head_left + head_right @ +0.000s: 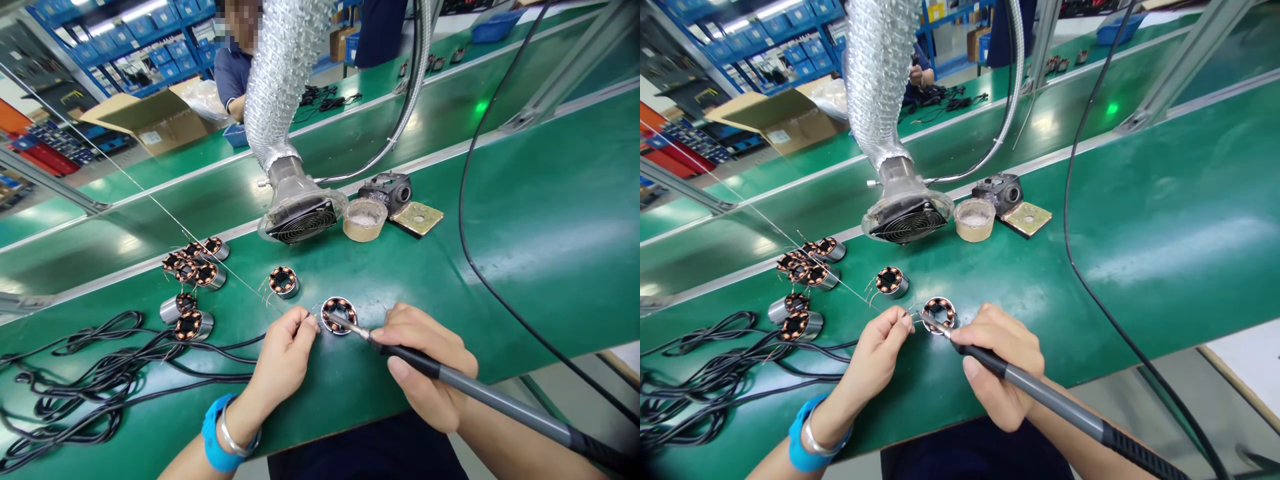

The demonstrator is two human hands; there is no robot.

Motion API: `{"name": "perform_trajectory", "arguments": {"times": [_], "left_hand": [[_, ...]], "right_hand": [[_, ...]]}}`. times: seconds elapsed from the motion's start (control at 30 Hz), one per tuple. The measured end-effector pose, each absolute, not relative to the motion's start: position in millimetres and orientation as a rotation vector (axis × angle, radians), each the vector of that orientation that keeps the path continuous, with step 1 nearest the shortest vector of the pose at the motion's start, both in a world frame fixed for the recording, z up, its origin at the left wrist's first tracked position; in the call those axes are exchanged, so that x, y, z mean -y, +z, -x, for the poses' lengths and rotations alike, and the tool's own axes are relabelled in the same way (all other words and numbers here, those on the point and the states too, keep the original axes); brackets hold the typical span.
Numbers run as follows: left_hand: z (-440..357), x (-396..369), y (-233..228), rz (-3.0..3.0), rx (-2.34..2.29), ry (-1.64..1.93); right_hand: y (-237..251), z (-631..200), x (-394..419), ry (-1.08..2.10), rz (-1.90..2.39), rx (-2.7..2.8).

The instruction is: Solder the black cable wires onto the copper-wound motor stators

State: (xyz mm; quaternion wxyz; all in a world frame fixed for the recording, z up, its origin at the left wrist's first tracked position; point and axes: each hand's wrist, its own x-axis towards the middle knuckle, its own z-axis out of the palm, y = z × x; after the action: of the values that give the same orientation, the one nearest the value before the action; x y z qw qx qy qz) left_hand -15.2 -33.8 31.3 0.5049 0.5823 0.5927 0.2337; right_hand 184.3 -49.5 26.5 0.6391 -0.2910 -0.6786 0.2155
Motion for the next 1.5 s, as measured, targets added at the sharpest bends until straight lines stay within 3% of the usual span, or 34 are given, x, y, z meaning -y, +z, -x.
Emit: {"name": "perform_trajectory", "arguments": {"times": [0.23, 0.47, 0.67, 0.87, 1.03, 1.5], "left_hand": [[15, 33, 32, -1.422, -1.416, 0.583], [15, 34, 29, -1.445, -1.402, 0.613], [21, 31, 29, -1.197, -1.338, 0.623], [31, 23, 36, -0.876, -1.257, 0.634], [38, 21, 35, -0.932, -1.267, 0.593], [35, 23, 29, -1.065, -1.384, 0.594]], "right_hand": [[32, -209, 38, 0.382, 0.727, 1.658], [11, -265, -31, -0.126, 1.018, 1.702], [-8, -269, -42, -0.081, 1.091, 1.658], [16, -213, -4, 0.175, 0.734, 1.857], [20, -170, -6, 0.283, 0.477, 2.159], [2, -164, -6, 0.471, 0.477, 2.013]]}}
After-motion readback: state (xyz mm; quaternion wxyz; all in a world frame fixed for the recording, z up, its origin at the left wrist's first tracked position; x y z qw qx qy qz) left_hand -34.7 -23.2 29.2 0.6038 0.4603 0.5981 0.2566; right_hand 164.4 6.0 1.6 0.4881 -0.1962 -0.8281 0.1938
